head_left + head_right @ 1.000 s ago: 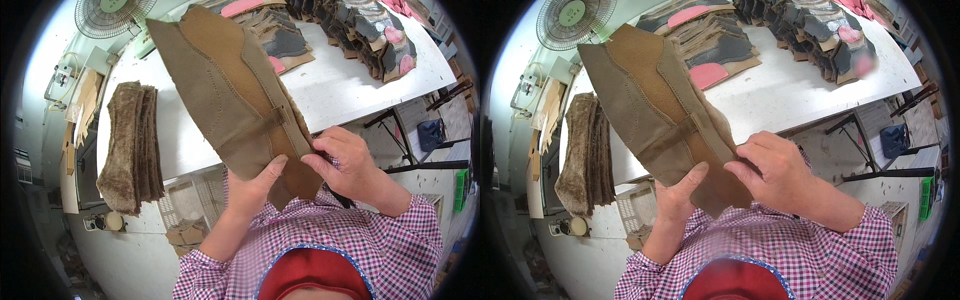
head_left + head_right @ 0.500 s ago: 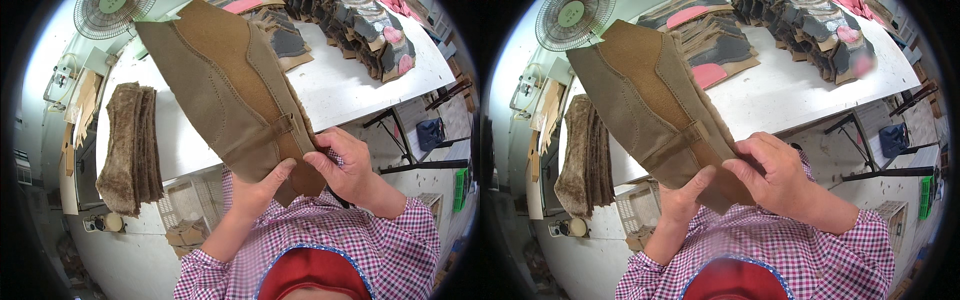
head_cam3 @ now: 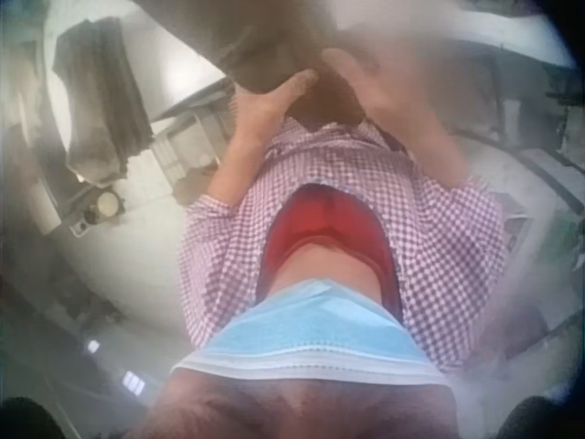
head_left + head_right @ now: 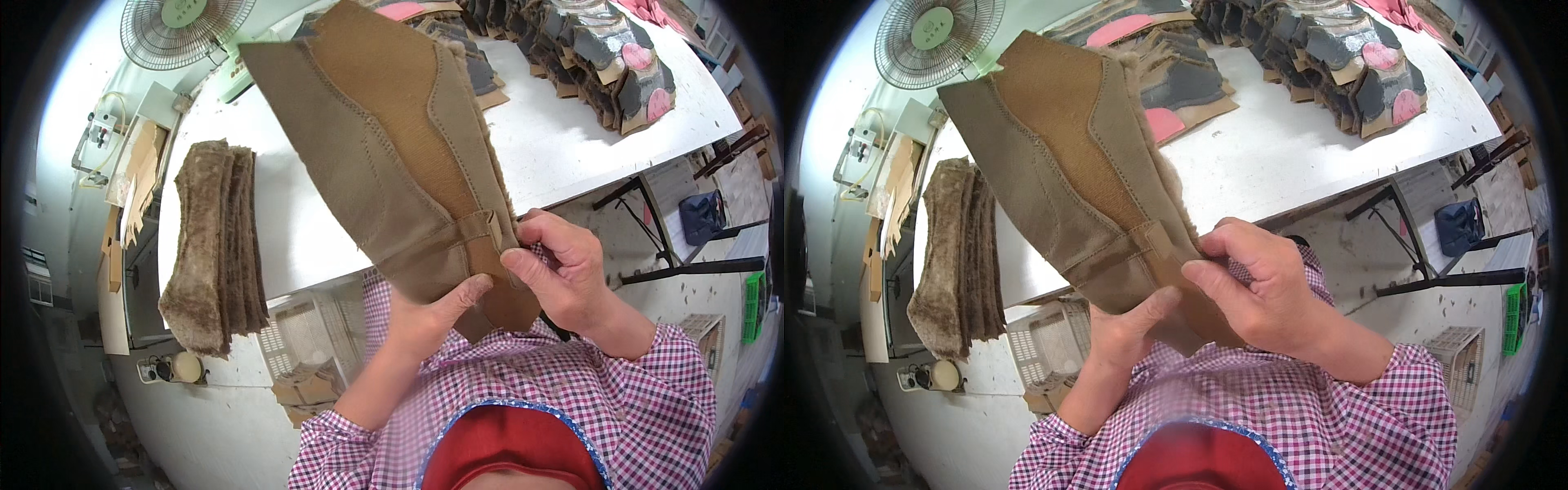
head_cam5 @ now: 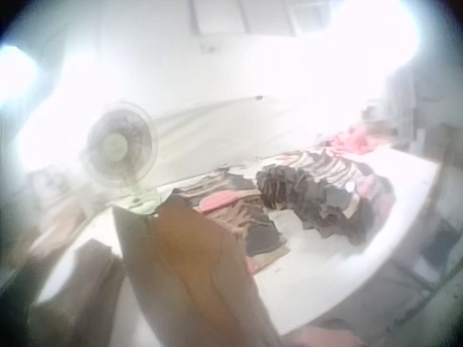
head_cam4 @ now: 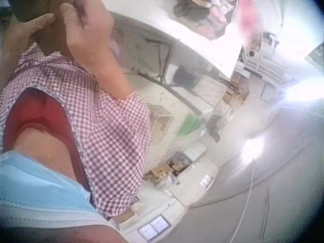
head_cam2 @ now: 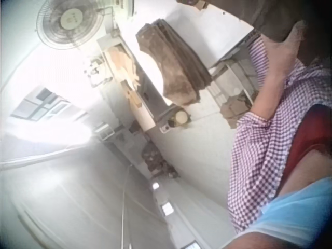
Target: The person repeatedly picks up individual fabric pieces from a stack on a table, unfolds them, and inspects the edges and seams by hand. After inspection, each piece is placed back on the table. The person handles the pieces one at a time throughout the clip.
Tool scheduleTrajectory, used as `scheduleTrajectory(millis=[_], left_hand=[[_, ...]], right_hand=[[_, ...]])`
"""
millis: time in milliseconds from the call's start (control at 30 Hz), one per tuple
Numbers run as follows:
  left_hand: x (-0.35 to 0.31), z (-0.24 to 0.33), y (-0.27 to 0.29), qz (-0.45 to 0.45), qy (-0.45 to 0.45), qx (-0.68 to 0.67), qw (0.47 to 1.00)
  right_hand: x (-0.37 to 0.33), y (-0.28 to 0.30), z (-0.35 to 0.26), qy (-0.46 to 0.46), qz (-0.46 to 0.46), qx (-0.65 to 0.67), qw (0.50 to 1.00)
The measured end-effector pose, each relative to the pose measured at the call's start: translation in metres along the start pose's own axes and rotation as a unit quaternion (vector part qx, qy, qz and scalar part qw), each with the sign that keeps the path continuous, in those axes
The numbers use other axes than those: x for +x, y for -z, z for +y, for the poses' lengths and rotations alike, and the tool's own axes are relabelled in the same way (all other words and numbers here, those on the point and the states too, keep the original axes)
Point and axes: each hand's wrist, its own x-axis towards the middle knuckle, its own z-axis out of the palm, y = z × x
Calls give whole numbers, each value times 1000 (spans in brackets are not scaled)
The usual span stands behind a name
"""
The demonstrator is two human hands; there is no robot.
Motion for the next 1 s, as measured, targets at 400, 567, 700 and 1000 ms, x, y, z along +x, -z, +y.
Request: scheduleTrajectory(millis=[400, 567, 700, 1000], left_hand=[[2, -4, -4, -15, 14, 52, 998], [3, -6, -9, -17, 29, 50, 998], [1, -10, -13, -21, 35, 85, 996], [-7, -17, -17, -59, 71, 91, 992]], right_hand=[[0, -2, 1, -49, 21, 91, 994], [3, -6, 4, -48, 55, 141, 987], [9, -7, 1, -37, 86, 167, 981], [31, 1, -7, -29, 146, 191, 970]])
